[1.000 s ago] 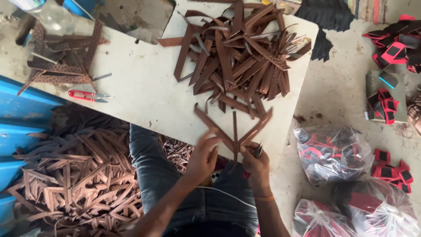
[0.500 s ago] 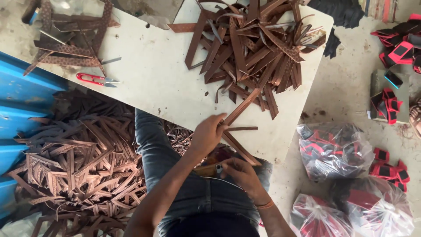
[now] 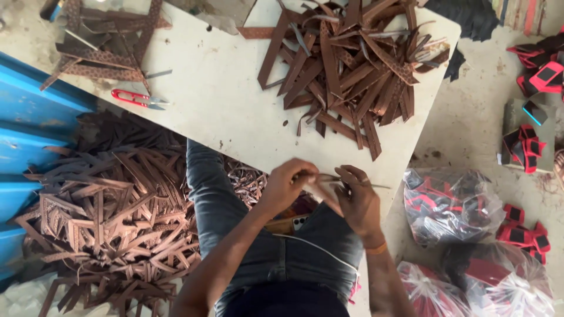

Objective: The person trims and separates individual leather shoe straps using small hand cutters.

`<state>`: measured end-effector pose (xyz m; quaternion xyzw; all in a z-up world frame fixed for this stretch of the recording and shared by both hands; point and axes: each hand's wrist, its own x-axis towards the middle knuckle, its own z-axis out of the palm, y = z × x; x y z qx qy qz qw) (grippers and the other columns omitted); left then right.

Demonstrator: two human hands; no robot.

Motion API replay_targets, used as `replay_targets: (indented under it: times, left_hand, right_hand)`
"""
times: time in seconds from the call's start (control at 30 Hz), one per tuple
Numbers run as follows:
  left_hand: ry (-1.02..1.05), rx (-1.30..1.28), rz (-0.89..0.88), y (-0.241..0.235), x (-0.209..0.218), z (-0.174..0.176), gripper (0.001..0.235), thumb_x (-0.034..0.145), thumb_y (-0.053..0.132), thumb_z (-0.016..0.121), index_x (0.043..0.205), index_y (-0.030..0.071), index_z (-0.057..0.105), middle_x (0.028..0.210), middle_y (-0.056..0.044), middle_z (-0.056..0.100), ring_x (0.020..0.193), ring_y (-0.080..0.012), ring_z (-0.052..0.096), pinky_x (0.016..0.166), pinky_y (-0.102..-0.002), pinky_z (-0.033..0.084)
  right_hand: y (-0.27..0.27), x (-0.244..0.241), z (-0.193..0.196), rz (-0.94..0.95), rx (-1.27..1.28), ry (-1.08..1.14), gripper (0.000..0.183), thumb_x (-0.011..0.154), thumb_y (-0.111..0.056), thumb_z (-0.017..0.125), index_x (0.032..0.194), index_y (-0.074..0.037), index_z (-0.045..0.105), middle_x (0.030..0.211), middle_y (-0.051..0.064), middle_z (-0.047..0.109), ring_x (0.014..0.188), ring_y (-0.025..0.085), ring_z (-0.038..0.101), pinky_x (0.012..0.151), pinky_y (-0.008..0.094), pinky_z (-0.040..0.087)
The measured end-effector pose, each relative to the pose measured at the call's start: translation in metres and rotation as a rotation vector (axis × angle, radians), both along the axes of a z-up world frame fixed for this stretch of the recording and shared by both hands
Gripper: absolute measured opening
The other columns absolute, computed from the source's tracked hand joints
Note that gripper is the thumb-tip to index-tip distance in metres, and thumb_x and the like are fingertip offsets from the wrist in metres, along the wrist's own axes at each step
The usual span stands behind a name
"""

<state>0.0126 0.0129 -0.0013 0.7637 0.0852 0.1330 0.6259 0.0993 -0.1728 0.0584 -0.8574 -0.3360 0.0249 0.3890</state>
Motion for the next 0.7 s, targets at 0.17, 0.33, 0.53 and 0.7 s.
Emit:
replay_targets:
  times: [0.17, 0.33, 0.53, 0.7]
  left_hand:
    - [0.048, -0.036, 0.21, 0.0, 0.016, -0.007, 0.024, 0.094, 0.01, 0.071, 0.115, 0.001, 0.061, 0.109, -0.016, 0.069, 0.103, -0.0303, 0.074, 0.083, -0.041, 0.061]
    - [-0.142, 0.516, 0.284, -0.009, 0.006, -0.021, 0.014, 0.098, 0.01, 0.07, 0.107, 0.003, 0.062, 0.113, -0.013, 0.066, 0.1, -0.0309, 0.069, 0.09, -0.045, 0.056]
    - [0.021, 0.481, 0.25, -0.021, -0.007, -0.016, 0.022, 0.098, 0.015, 0.069, 0.115, 0.002, 0.068, 0.115, -0.014, 0.066, 0.097, -0.0346, 0.067, 0.085, -0.046, 0.055]
    - [0.023, 0.607, 0.243, -0.032, 0.004, -0.014, 0.033, 0.093, 0.021, 0.074, 0.113, -0.005, 0.067, 0.115, -0.017, 0.063, 0.096, -0.0358, 0.066, 0.08, -0.045, 0.055]
  right_hand:
    - [0.003, 0.016, 0.009, 0.043, 0.001, -0.021, 0.019, 0.094, -0.009, 0.075, 0.113, -0.007, 0.074, 0.091, 0.01, 0.073, 0.075, 0.022, 0.073, 0.066, 0.033, 0.057]
    - [0.013, 0.023, 0.002, 0.036, 0.029, -0.024, 0.014, 0.092, -0.01, 0.076, 0.104, -0.004, 0.073, 0.089, 0.013, 0.071, 0.068, 0.021, 0.069, 0.061, 0.032, 0.053]
    - [0.009, 0.025, -0.024, -0.113, 0.081, 0.199, 0.013, 0.092, -0.007, 0.079, 0.102, 0.0, 0.075, 0.069, 0.005, 0.063, 0.06, 0.008, 0.05, 0.054, 0.025, 0.042]
    - [0.008, 0.019, -0.04, 0.024, 0.405, 0.681, 0.017, 0.09, -0.002, 0.077, 0.105, 0.003, 0.073, 0.086, -0.002, 0.068, 0.077, 0.002, 0.057, 0.067, 0.019, 0.05]
